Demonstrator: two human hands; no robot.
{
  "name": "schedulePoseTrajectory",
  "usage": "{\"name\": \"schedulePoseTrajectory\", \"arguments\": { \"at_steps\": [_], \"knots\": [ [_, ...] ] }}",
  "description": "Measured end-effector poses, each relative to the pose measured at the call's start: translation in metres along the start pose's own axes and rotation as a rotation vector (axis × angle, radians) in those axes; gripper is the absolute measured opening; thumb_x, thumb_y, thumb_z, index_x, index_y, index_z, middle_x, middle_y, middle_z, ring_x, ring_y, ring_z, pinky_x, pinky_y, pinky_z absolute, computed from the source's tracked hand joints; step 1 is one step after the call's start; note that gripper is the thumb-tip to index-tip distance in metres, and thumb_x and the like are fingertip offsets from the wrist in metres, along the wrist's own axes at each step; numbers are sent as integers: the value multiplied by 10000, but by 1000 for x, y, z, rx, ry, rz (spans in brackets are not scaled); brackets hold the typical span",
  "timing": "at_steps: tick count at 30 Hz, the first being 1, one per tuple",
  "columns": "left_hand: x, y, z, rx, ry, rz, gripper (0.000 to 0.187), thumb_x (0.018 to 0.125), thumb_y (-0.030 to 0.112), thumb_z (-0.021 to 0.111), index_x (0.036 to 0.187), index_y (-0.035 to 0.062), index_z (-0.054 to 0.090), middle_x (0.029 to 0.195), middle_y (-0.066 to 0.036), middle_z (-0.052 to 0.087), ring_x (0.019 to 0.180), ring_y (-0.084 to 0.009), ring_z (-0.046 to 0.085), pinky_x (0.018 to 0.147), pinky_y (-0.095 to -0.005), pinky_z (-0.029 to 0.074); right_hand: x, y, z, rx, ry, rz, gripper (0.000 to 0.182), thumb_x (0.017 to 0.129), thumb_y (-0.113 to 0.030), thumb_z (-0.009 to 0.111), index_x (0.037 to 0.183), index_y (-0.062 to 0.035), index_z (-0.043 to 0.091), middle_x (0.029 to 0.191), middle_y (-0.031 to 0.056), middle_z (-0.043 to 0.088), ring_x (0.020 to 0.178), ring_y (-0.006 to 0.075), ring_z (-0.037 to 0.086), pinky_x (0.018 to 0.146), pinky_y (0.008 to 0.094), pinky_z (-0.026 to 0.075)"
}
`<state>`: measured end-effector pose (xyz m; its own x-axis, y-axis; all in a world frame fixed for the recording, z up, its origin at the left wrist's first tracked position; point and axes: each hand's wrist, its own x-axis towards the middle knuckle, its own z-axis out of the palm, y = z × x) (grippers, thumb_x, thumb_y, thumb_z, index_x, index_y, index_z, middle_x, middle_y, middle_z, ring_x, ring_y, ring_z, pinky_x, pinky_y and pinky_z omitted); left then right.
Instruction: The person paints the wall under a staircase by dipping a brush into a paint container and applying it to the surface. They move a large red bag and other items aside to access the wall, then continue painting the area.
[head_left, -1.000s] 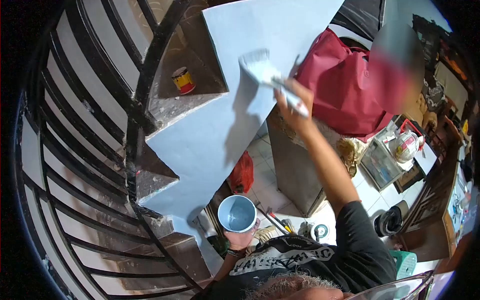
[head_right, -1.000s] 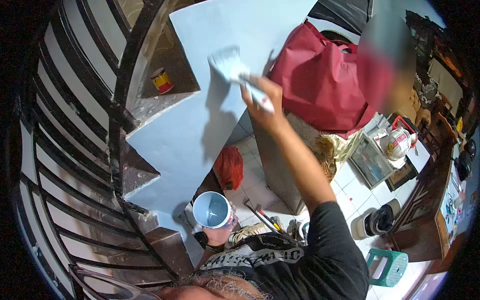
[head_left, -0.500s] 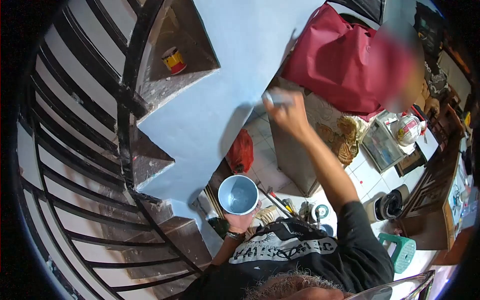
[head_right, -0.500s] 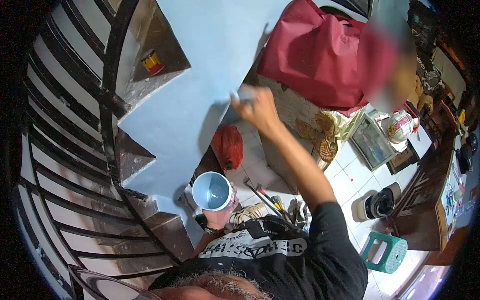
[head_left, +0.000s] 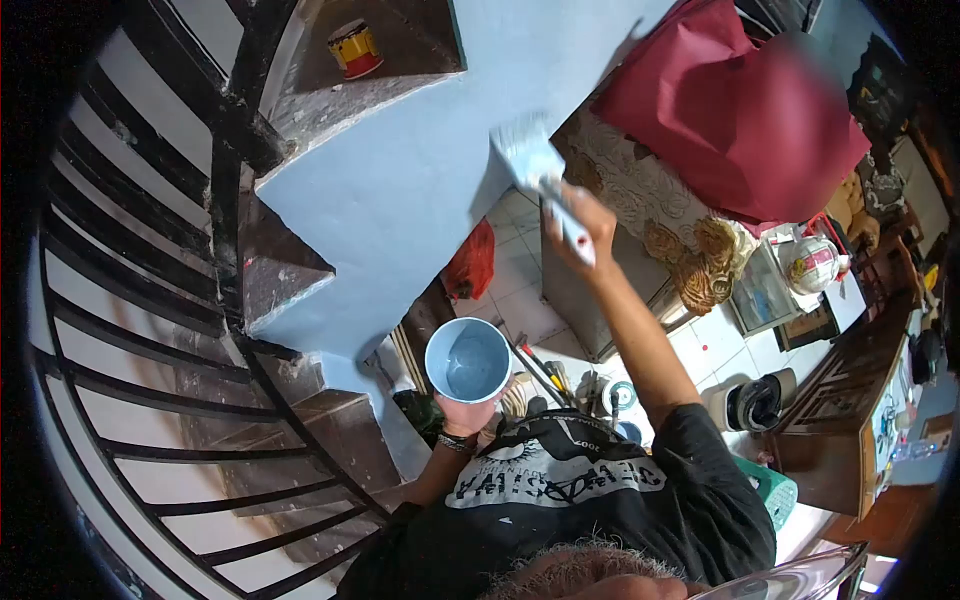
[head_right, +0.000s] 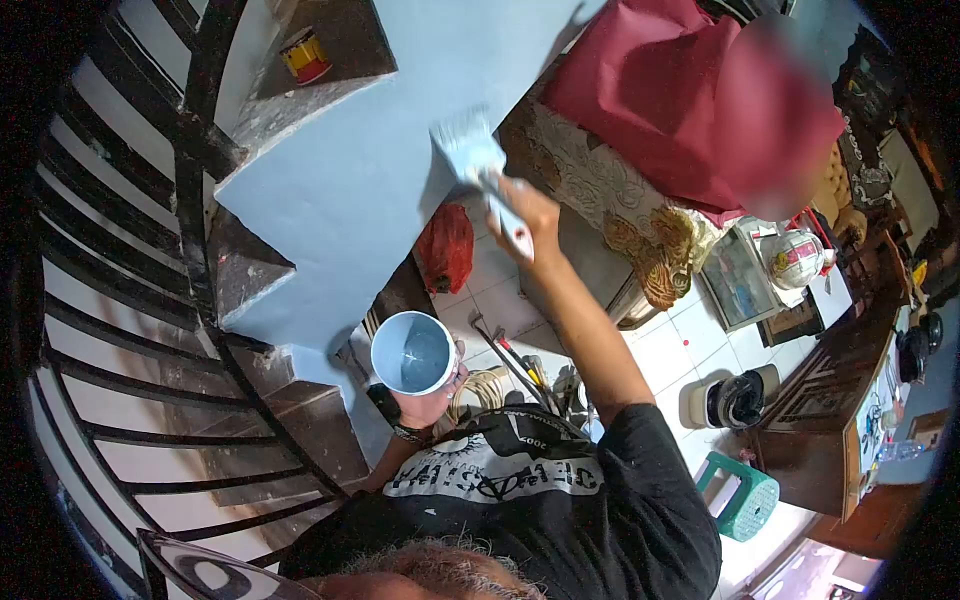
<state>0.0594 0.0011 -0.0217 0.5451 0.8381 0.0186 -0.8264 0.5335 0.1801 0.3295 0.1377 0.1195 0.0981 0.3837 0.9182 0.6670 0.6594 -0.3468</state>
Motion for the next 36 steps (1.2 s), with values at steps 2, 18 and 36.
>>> {"name": "schedulePoseTrajectory", "arguments": {
  "at_steps": [2, 18, 36],
  "knots": [
    [-1, -2, 14, 74, 60, 45, 829, 858, 666, 521, 1427, 75, 395, 1355, -240, 452, 1124, -369, 482, 689, -396, 487, -44, -2, 1, 63, -57, 69, 376, 756, -36, 673, 1128, 21, 687, 896, 164, 707, 742, 292, 694, 671, 353, 559],
    [-14, -1, 13, 113, 193, 191, 848, 854, 706, 524, 1423, 90, 400, 1347, -207, 501, 1152, -361, 514, 700, -408, 502, -97, -23, 17, 6, -299, 98, 428, 717, -21, 716, 1143, -51, 692, 776, 150, 666, 615, 270, 645, 590, 354, 539],
    [-39, -3, -13, 103, 212, 246, 832, 892, 691, 469, 1435, 66, 388, 1317, -232, 526, 1027, -352, 563, 662, -384, 493, -124, -36, 14, 103, -382, 196, 326, 781, -101, 696, 1102, -48, 717, 864, 164, 711, 678, 300, 692, 619, 352, 565]
  ]
}}
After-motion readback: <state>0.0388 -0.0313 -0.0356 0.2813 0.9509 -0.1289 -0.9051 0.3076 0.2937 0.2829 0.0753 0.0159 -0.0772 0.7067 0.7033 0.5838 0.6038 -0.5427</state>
